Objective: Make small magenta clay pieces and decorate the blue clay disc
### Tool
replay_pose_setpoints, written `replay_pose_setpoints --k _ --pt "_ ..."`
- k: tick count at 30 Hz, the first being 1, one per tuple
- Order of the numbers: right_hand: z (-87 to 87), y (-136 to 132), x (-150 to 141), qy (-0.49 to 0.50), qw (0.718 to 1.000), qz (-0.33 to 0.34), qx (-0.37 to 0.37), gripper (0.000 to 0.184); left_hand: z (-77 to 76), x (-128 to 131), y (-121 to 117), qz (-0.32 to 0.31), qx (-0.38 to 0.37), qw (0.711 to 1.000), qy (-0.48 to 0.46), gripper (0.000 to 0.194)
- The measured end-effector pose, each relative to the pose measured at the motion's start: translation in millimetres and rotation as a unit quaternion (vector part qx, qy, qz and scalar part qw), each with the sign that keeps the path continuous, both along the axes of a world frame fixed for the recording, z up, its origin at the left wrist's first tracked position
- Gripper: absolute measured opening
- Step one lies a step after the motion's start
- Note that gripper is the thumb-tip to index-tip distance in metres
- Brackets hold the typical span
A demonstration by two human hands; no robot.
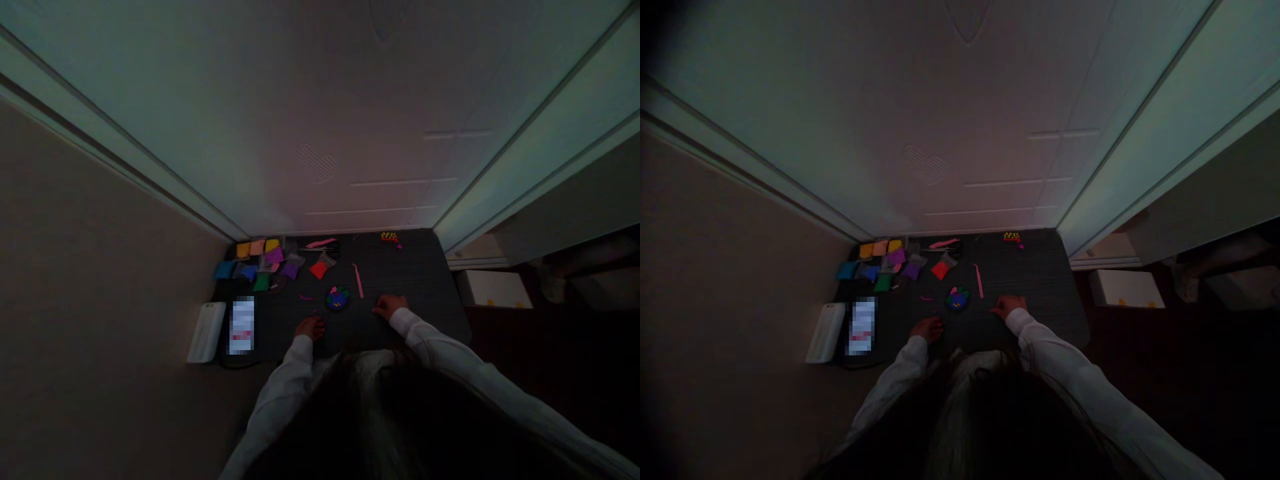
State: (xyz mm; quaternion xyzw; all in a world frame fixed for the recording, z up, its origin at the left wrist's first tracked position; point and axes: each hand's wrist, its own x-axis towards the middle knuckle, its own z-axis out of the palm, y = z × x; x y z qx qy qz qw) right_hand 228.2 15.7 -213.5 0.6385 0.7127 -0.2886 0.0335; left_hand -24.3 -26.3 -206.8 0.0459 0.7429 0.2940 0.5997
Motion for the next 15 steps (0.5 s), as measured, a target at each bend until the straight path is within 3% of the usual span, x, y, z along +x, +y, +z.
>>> replay_pose_setpoints --k 8,15 --pt "0.0 4.4 1.0 0.017 1.0 0.009 -0.011 0.032 -3.8 -5.5 1.4 0.008 -0.012 1.0 0.005 0.016" --pt "-2.3 4.6 21.3 0.061 0.997 0.021 -0.041 0.023 -5.1 -7.6 1.6 0.012 -0.014 1.0 -0.013 0.017"
